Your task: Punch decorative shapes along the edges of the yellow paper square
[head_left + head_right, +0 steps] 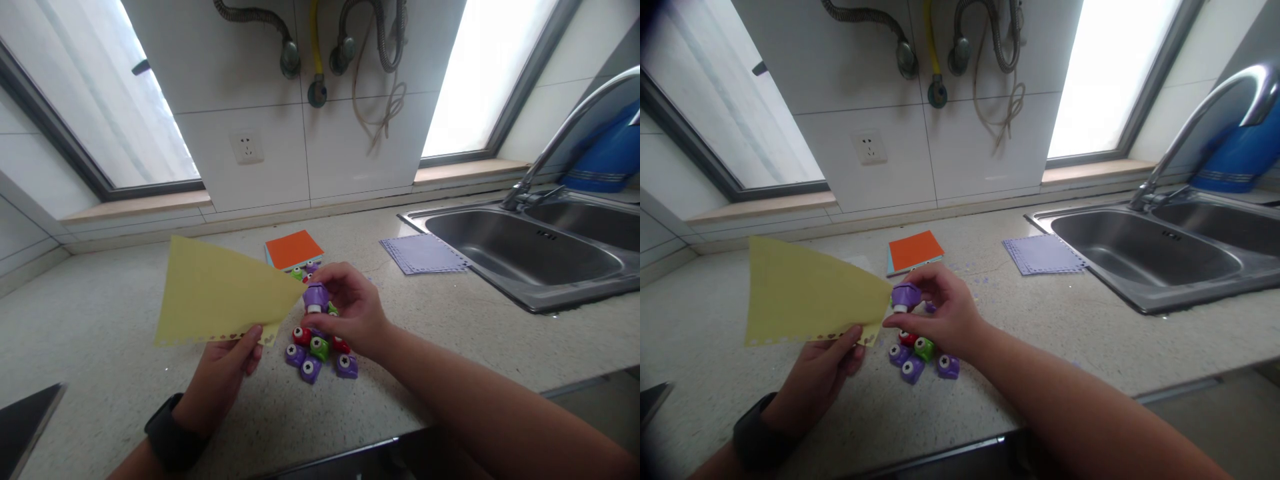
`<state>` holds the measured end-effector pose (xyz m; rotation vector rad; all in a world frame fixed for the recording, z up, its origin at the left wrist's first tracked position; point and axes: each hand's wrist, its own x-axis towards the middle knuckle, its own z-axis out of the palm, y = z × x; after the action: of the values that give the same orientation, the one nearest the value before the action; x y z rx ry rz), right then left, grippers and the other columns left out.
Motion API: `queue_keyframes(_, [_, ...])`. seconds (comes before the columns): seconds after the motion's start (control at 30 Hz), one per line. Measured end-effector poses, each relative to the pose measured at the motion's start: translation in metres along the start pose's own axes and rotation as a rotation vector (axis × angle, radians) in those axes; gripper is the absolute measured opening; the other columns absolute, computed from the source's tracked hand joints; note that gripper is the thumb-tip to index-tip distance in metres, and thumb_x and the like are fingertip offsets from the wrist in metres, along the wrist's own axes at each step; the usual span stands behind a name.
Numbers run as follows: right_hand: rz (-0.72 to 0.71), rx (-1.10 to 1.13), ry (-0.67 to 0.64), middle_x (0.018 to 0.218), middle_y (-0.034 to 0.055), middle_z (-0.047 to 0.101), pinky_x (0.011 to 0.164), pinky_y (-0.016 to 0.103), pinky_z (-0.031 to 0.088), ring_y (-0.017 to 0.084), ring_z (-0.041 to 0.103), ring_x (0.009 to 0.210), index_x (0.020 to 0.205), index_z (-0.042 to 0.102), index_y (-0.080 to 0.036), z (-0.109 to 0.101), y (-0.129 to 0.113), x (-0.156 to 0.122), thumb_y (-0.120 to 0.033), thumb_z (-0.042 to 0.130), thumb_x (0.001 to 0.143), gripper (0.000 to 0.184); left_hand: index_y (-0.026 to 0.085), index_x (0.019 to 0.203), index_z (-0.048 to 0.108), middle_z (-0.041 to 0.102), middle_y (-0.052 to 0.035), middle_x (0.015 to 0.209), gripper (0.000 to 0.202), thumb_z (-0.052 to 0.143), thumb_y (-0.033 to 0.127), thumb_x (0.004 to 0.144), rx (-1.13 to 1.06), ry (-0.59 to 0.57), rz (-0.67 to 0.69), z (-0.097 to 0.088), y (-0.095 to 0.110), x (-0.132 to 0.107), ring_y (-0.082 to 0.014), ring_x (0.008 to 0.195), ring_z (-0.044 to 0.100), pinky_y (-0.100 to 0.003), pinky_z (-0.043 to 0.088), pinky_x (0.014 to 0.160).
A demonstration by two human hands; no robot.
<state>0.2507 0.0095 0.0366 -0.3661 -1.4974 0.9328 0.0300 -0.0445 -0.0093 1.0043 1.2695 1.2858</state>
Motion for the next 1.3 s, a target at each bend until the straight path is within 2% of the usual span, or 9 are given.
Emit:
queue_keyframes(0.13, [-0.020,0.010,-0.004,0.087,0.0015,0.067,0.070,0.032,0.059,0.016,0.065,0.076,0.100,0.062,-0.026,-0.0001,-0.0011,0.0002,-0.035,0.092,0.069,0.044,0.017,0.061,0.063,0.054,0.0018,0.054,0.038,0.078,0.047,0.079,-0.020,0.006,0.003,0.0022,0.0026,-0.0013,-0.0104,0.050,0.041,-0.023,0.033,0.047])
queue_keyframes(0.3, [-0.006,0.006,-0.013,0.088,0.0021,0.067,0.072,0.033,0.059,0.017,0.067,0.078,0.099,0.061,-0.025,0.0002,-0.0021,0.0000,-0.038,0.092,0.069,0.045,0.018,0.066,0.065,0.055,0.0021,0.055,0.034,0.078,0.047,0.078,-0.028,0.015,0.008,0.0046,0.0035,-0.0013,-0.0105,0.050,0.041,-0.023,0.033,0.046])
queue_keyframes(0.53, [-0.033,0.008,-0.013,0.090,0.0018,0.067,0.073,0.031,0.059,0.016,0.066,0.078,0.099,0.062,-0.025,-0.0001,-0.0016,0.0004,-0.033,0.094,0.067,0.046,0.017,0.063,0.065,0.055,0.0019,0.055,0.036,0.077,0.046,0.081,-0.027,0.001,0.010,0.0006,-0.0012,-0.0003,-0.0099,0.050,0.042,-0.023,0.033,0.047])
queue_keyframes(0.73, [0.016,0.013,-0.001,0.091,0.0022,0.069,0.073,0.032,0.060,0.017,0.068,0.080,0.099,0.061,-0.025,0.0005,-0.0016,0.0009,-0.036,0.093,0.068,0.046,0.017,0.061,0.065,0.055,0.0009,0.057,0.038,0.075,0.046,0.082,0.001,-0.004,0.027,-0.0015,-0.0030,0.0003,-0.0104,0.051,0.042,-0.023,0.034,0.048])
queue_keyframes(1.1, [0.012,0.002,0.004,0.085,0.0006,0.066,0.067,0.029,0.058,0.015,0.064,0.075,0.098,0.060,-0.024,0.0007,-0.0007,0.0011,-0.036,0.092,0.069,0.045,0.017,0.065,0.066,0.055,0.0016,0.056,0.035,0.077,0.046,0.081,-0.023,0.003,0.015,0.0007,-0.0012,-0.0004,-0.0100,0.050,0.042,-0.023,0.033,0.047])
queue_keyframes(1.3, [-0.003,0.009,-0.003,0.087,0.0009,0.066,0.070,0.031,0.059,0.016,0.065,0.077,0.099,0.060,-0.025,0.0006,-0.0014,0.0013,-0.032,0.092,0.069,0.044,0.017,0.069,0.067,0.055,0.0024,0.056,0.032,0.077,0.044,0.082,-0.039,-0.010,0.016,0.0007,-0.0001,0.0000,-0.0099,0.051,0.041,-0.023,0.033,0.047])
